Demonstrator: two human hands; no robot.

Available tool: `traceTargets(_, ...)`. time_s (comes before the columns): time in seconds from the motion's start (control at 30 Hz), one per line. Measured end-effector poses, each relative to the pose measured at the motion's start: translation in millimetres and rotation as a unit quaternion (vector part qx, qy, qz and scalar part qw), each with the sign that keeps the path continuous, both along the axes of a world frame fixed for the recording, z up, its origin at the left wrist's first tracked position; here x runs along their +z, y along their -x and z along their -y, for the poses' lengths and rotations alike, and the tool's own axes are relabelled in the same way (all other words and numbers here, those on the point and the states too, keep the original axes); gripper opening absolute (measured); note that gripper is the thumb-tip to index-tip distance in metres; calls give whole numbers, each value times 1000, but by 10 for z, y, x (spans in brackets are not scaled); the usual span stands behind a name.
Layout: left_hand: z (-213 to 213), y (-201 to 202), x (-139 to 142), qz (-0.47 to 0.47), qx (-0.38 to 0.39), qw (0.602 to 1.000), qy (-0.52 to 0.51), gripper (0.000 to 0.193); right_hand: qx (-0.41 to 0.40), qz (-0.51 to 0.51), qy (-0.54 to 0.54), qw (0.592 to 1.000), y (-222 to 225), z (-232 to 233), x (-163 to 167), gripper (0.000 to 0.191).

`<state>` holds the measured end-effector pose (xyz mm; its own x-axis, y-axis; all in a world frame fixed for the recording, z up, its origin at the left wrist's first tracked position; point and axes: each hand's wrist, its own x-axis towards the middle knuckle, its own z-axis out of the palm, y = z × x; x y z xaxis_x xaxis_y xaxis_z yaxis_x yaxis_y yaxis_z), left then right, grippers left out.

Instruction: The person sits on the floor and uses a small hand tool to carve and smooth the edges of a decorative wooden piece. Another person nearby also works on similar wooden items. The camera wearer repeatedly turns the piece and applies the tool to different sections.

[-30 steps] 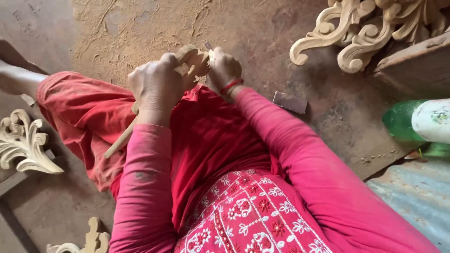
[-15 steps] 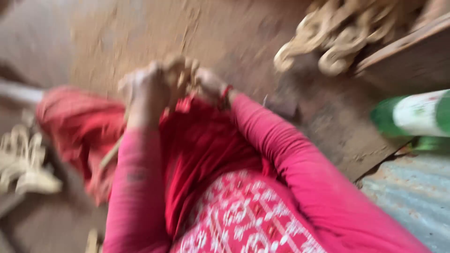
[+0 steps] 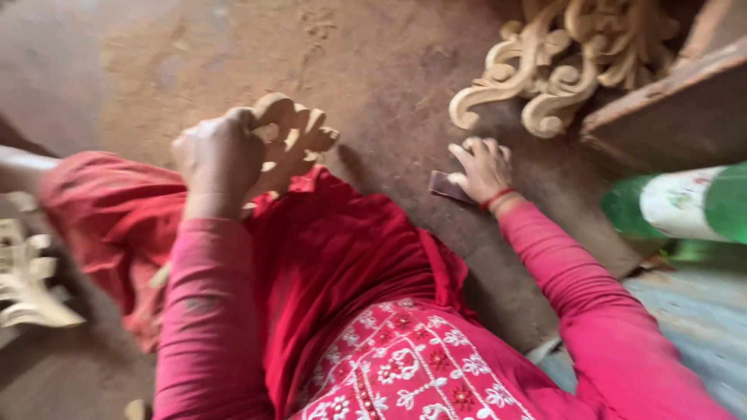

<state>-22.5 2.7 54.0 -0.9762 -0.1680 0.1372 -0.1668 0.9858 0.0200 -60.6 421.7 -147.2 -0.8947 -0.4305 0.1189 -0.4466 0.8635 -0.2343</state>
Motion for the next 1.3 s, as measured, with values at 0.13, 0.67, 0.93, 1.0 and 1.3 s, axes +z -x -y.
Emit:
traceTargets(0.13,40,102,14,30,34,999,-12,21,-23,23,-36,999,-81,52,-458,38)
traceTargets(0.67,26,104,-28,64,54,996,10,36,-16,44,7,999,-356,236,-481,30)
traceTargets(0.93,-53,63,-85,21,17,1000,-8,28,-8,106,2,994,-393,219,-613,42)
traceTargets(1.0,-90,70,-59,29,26,999,-25,33,8,150,-66,986,-349,248,-738,34)
traceTargets(1.3,-235,43,54,27,26,999,-36,26,5,318,481,817,80,1382,-247,43)
